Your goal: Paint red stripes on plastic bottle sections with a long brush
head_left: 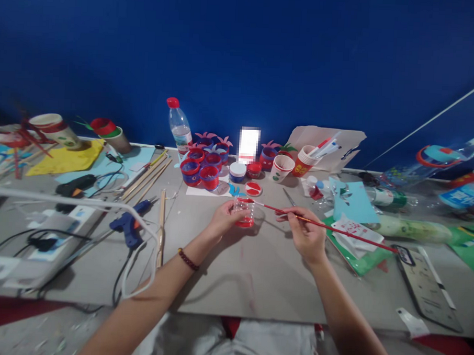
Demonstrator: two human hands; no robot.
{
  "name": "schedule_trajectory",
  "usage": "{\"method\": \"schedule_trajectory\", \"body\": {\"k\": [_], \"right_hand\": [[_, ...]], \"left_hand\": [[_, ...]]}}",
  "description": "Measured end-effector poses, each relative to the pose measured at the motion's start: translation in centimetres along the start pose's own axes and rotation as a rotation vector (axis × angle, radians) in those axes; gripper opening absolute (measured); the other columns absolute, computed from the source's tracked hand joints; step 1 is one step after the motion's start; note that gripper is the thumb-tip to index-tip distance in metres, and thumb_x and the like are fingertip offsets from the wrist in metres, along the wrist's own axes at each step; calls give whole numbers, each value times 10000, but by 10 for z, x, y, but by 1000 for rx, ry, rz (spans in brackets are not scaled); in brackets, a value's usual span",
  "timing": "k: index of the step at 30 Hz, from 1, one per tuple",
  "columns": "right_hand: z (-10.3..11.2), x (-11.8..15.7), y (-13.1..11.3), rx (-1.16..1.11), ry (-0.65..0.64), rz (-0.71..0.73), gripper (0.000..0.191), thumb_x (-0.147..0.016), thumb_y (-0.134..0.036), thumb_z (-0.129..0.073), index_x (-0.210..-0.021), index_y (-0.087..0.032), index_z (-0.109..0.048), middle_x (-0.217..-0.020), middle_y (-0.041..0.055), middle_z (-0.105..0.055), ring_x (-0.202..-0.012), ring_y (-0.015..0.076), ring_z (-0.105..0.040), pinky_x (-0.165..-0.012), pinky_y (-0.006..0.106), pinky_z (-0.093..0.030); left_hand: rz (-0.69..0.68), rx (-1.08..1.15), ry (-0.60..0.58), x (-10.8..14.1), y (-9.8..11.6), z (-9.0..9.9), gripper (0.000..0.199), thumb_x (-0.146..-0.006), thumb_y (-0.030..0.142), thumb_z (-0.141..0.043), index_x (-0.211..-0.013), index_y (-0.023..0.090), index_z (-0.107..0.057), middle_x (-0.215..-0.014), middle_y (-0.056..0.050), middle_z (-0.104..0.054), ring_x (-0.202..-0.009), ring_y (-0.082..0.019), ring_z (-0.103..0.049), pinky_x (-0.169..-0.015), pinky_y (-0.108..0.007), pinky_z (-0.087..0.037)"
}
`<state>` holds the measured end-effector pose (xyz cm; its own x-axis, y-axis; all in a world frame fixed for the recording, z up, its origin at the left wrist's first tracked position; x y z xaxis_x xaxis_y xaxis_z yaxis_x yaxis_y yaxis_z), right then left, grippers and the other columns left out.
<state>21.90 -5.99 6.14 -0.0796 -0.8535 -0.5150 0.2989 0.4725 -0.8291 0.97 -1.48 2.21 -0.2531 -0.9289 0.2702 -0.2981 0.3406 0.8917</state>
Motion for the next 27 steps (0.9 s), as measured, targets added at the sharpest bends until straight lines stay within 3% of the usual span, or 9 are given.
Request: {"method": "schedule_trajectory", "body": {"k": [7, 15, 27], "right_hand": [[7, -3, -1, 77, 35, 39, 135, -951, -292, -580, -922, -212, -684, -827, 47, -745, -644, 169, -741, -612, 288, -613], [0, -2, -1, -136, 56, -46, 156, -925, -355, -628, -915, -210, -686, -828, 49, -741, -690, 190, -749, -601, 323, -647], [3, -5, 4, -61, 63, -83, 204, -915, -416, -629, -895, -218, -671, -796, 48, -748, -600, 183, -721, -584, 338, -643]], "left_hand": [[-6, -10, -27, -1, -3, 2, 593, -651, 392, -880, -1114, 86, -673, -1019, -172, -738, -844, -250, -712, -777, -394, -575], [8, 16, -29, -2, -2, 2, 557, -639, 370, -891, -1074, 91, -683, -972, -164, -746, -808, -243, -710, -773, -403, -571], [2, 17, -67, 1, 0, 2, 537, -684, 395, -862, -1068, 63, -688, -1029, -208, -740, -899, -284, -717, -814, -424, -562]]}}
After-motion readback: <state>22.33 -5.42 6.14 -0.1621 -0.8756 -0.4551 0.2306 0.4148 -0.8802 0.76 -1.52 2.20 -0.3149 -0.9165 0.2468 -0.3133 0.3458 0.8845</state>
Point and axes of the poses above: each hand's wrist, its own x-axis away from the middle knuckle, its own z-axis out of the back of the hand, y = z × x, the point moved 2 cm from there along -x, towards the middle knuckle
